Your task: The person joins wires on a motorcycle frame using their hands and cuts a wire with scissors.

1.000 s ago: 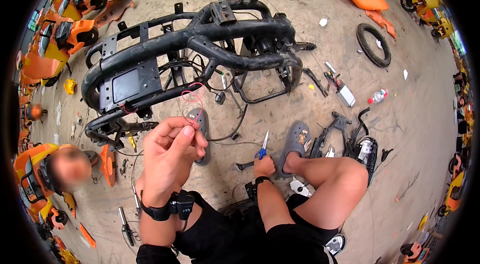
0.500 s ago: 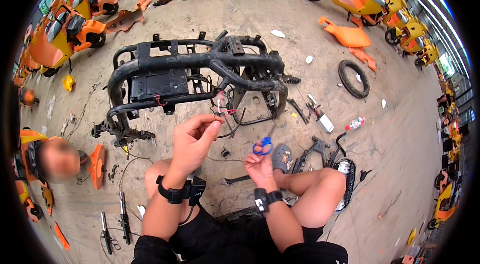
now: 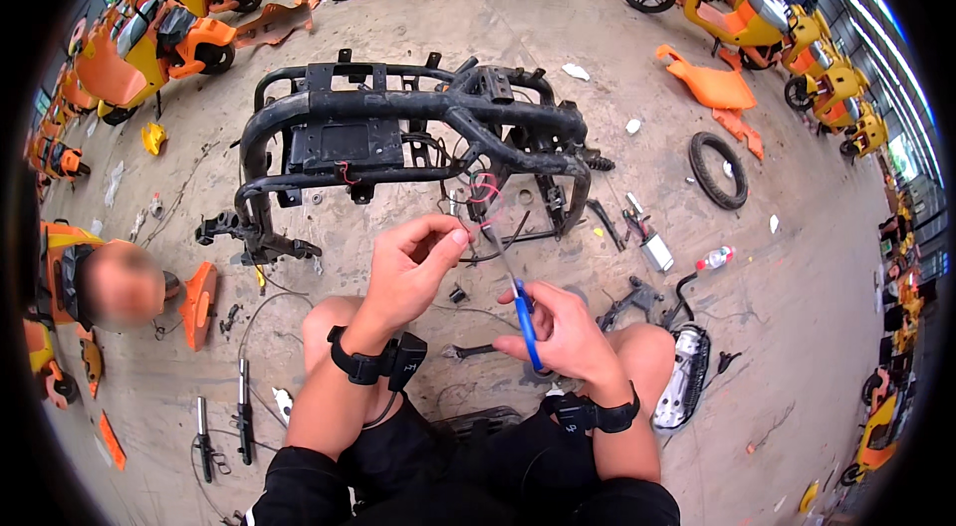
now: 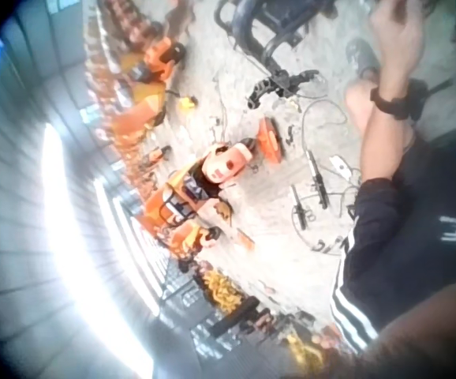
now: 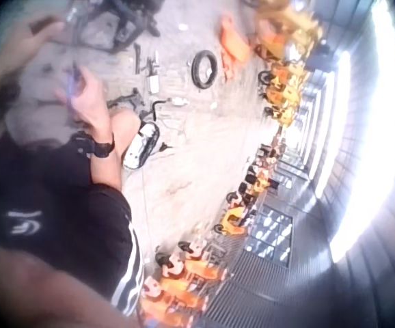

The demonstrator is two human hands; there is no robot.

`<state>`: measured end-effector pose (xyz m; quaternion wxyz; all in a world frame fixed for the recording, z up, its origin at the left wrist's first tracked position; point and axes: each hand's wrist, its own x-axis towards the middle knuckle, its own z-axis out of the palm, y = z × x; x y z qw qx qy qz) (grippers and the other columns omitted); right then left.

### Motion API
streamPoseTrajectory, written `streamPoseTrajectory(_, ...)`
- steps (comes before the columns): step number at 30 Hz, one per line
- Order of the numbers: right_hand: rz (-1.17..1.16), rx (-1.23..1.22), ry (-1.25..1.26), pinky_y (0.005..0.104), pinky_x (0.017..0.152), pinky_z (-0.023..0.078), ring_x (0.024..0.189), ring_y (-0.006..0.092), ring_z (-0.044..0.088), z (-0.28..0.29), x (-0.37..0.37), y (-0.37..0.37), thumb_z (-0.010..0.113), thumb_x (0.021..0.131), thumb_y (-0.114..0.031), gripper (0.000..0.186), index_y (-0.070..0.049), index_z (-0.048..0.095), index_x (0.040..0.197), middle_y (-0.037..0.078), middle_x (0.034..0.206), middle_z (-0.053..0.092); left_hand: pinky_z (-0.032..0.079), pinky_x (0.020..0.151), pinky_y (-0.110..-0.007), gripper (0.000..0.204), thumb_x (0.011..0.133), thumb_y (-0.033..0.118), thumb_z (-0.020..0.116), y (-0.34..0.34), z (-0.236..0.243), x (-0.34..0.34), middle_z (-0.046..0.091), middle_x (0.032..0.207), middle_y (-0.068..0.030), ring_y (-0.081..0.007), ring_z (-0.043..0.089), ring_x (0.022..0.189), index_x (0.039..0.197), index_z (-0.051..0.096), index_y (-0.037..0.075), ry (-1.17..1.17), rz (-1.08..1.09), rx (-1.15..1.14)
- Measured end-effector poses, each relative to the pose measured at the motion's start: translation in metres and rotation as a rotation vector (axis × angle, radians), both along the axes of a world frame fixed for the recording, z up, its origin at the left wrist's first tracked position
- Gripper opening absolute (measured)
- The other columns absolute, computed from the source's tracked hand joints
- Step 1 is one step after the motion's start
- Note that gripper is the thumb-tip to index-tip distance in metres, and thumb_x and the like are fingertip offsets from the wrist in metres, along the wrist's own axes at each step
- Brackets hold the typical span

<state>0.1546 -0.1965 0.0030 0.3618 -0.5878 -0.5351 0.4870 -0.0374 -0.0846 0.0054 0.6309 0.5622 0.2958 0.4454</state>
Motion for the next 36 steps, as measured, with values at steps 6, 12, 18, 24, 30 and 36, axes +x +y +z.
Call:
streamPoseTrajectory(6, 0.030, 0.075, -0.185, 0.0199, 0.051, 0.035, 0.056, 0.0022, 0.043, 0.002, -0.003, 0.002, 0.085, 0.065, -0.021, 0.050, -0.002, 0.065, 0.106, -0.004, 0.067, 0.045, 0.041, 0.059, -0.019, 0.011, 0.091, 0.009, 0.064, -0.001, -0.004, -0.002, 0.063, 0.079, -0.0004, -0.0046, 0.052, 0.067, 0.092, 0.066, -0.002, 0.066, 0.002, 0.055)
streamPoseTrajectory(12, -0.008, 0.172, -0.293, 0.0271, 0.049, 0.037, 0.055, 0.0134, 0.044, 0.001, -0.004, 0.001, 0.086, 0.063, -0.036, 0.049, -0.003, 0.066, 0.094, 0.003, 0.073, 0.054, 0.039, 0.057, -0.018, 0.008, 0.089, 0.003, 0.063, -0.003, -0.005, 0.005, 0.062, 0.080, -0.0015, -0.0032, 0.051, 0.067, 0.092, 0.065, -0.004, 0.081, -0.073, 0.104)
streamPoseTrajectory(18, -0.051, 0.190, -0.283, 0.0285, 0.051, 0.039, 0.056, 0.0155, 0.046, 0.006, -0.006, 0.000, 0.085, 0.063, -0.035, 0.048, -0.003, 0.066, 0.094, 0.004, 0.072, 0.054, 0.037, 0.054, -0.018, 0.005, 0.088, -0.001, 0.061, -0.005, -0.008, 0.007, 0.059, 0.078, -0.0012, -0.0024, 0.050, 0.065, 0.090, 0.063, -0.005, 0.037, -0.093, 0.117)
streamPoseTrajectory(24, -0.094, 0.323, -0.340, 0.0300, 0.052, 0.042, 0.058, 0.0176, 0.052, 0.002, -0.009, 0.001, 0.084, 0.065, -0.034, 0.046, -0.003, 0.067, 0.094, 0.005, 0.071, 0.054, 0.035, 0.052, -0.018, 0.005, 0.088, 0.000, 0.060, -0.006, -0.005, 0.007, 0.058, 0.077, -0.0008, -0.0020, 0.049, 0.064, 0.088, 0.062, -0.005, 0.040, -0.103, 0.123)
streamPoseTrajectory(30, -0.109, 0.346, -0.362, 0.0307, 0.051, 0.042, 0.057, 0.0186, 0.052, 0.001, -0.008, 0.000, 0.083, 0.066, -0.034, 0.042, -0.003, 0.067, 0.090, 0.006, 0.069, 0.053, 0.034, 0.051, -0.018, 0.007, 0.090, 0.002, 0.060, -0.005, -0.008, 0.006, 0.058, 0.078, -0.0006, -0.0021, 0.049, 0.062, 0.089, 0.062, -0.005, 0.043, -0.102, 0.161)
streamPoseTrajectory(36, -0.124, 0.409, -0.348, 0.0263, 0.045, 0.034, 0.051, 0.0112, 0.042, -0.006, -0.008, 0.002, 0.085, 0.065, -0.024, 0.035, -0.002, 0.067, 0.086, 0.002, 0.067, 0.055, 0.036, 0.053, -0.019, 0.010, 0.091, 0.005, 0.061, -0.006, -0.007, 0.007, 0.058, 0.078, -0.0011, -0.0031, 0.049, 0.064, 0.093, 0.064, -0.004, 0.055, -0.109, 0.154)
